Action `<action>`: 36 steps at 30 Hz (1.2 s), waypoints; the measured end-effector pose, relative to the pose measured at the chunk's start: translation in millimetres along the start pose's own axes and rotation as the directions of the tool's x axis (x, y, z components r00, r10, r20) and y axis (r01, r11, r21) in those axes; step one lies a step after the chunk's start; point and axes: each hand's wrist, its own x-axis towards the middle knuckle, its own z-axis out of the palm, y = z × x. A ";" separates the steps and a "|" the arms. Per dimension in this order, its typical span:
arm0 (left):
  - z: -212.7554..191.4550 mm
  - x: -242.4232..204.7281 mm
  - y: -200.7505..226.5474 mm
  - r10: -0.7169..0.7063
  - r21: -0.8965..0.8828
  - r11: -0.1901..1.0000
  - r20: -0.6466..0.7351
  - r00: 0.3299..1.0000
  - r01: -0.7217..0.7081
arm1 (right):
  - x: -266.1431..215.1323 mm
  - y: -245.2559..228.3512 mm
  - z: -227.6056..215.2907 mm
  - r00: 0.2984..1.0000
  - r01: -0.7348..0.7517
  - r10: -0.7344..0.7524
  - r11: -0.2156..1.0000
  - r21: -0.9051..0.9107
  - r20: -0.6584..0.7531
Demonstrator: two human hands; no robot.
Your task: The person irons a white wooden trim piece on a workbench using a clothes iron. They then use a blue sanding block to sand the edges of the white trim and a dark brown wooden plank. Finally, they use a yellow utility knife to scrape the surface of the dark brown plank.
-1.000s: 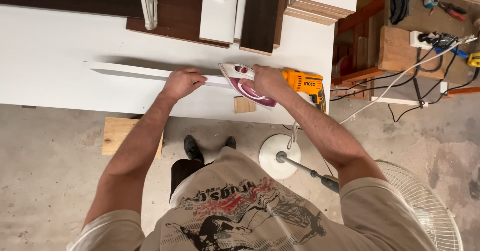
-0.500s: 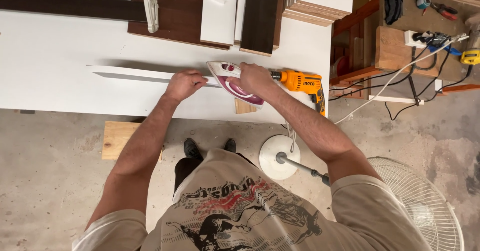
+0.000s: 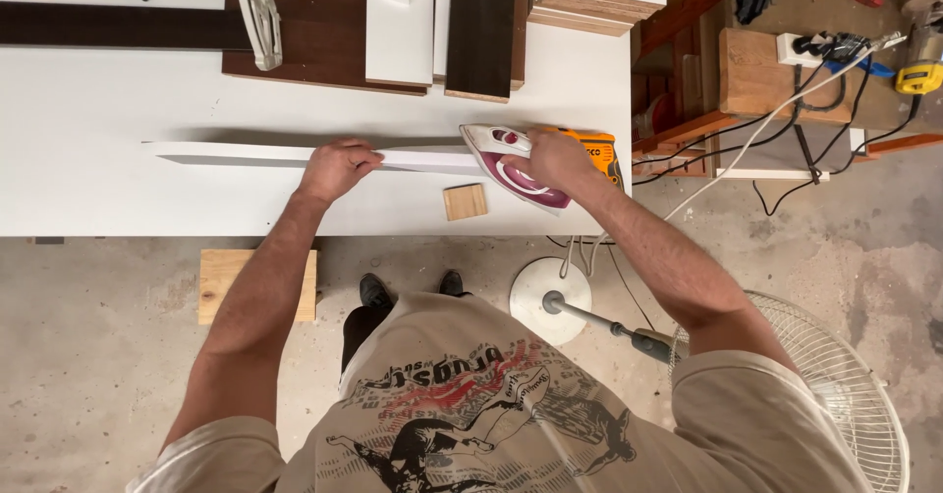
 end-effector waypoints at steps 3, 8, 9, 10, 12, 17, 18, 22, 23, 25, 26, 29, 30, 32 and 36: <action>1.9 -0.9 -1.3 -0.005 0.015 1.000 0.003 1.000 0.005 | -22.8 0.4 -24.7 1.000 -0.026 0.026 1.000 0.006 -0.002; 2.5 0.2 -1.7 -0.013 0.020 1.000 0.004 1.000 0.013 | -23.8 21.2 -20.3 1.000 -0.029 0.029 1.000 0.004 -0.003; 0.4 -0.9 -0.2 -0.015 0.024 1.000 0.009 1.000 0.015 | -22.4 23.0 -19.0 1.000 -0.029 0.029 1.000 0.010 -0.009; 1.4 -0.2 -0.3 -0.018 0.026 1.000 0.008 1.000 0.018 | -22.4 21.5 -21.7 1.000 -0.024 0.024 1.000 0.009 -0.009; 3.0 -1.1 -0.7 -0.010 0.009 1.000 -0.016 1.000 0.010 | -22.7 17.3 -26.3 1.000 -0.006 0.006 1.000 0.006 0.004; 11.3 -2.2 -7.4 0.017 0.053 0.998 -0.036 0.999 -0.015 | -0.1 0.5 -14.5 0.999 0.048 -0.048 0.999 -0.002 0.003; 12.7 -2.2 -8.9 0.033 0.075 0.997 -0.053 0.998 -0.029 | 0.5 -7.5 -16.3 0.998 0.062 -0.062 0.998 -0.012 0.007; 5.7 -4.3 -0.3 0.121 0.189 0.977 -0.128 0.984 -0.096 | -10.0 -44.4 -28.8 0.995 0.099 -0.099 0.995 0.006 0.005; 4.0 -6.3 0.6 0.119 0.174 0.980 -0.142 0.983 -0.093 | -11.1 -52.0 -30.5 0.994 0.103 -0.103 0.995 -0.004 0.021; -1.0 -9.4 -3.4 0.113 0.160 0.983 -0.158 0.981 -0.088 | -7.6 -64.0 -30.4 0.993 0.110 -0.110 0.994 -0.017 0.036; -4.2 -10.4 -8.2 0.122 0.161 0.983 -0.180 0.976 -0.093 | -2.9 -68.0 -28.5 0.992 0.125 -0.124 0.991 -0.039 0.032; -10.2 -18.6 -13.1 0.147 0.201 0.974 -0.234 0.961 -0.100 | -2.8 -82.9 -29.1 0.989 0.147 -0.145 0.988 -0.053 0.037; -13.4 -19.3 -13.9 0.171 0.247 0.963 -0.269 0.948 -0.104 | -3.9 -88.5 -32.5 0.987 0.155 -0.154 0.987 -0.044 0.038; -3.8 -28.6 1.1 0.199 0.283 0.953 -0.315 0.928 -0.108 | -5.0 -91.1 -32.4 0.986 0.164 -0.163 0.986 -0.037 0.023; 7.4 -46.0 60.9 -0.477 -0.247 0.857 -0.048 0.877 0.452 | -17.5 -107.3 -44.1 0.984 0.178 -0.178 0.984 -0.001 0.024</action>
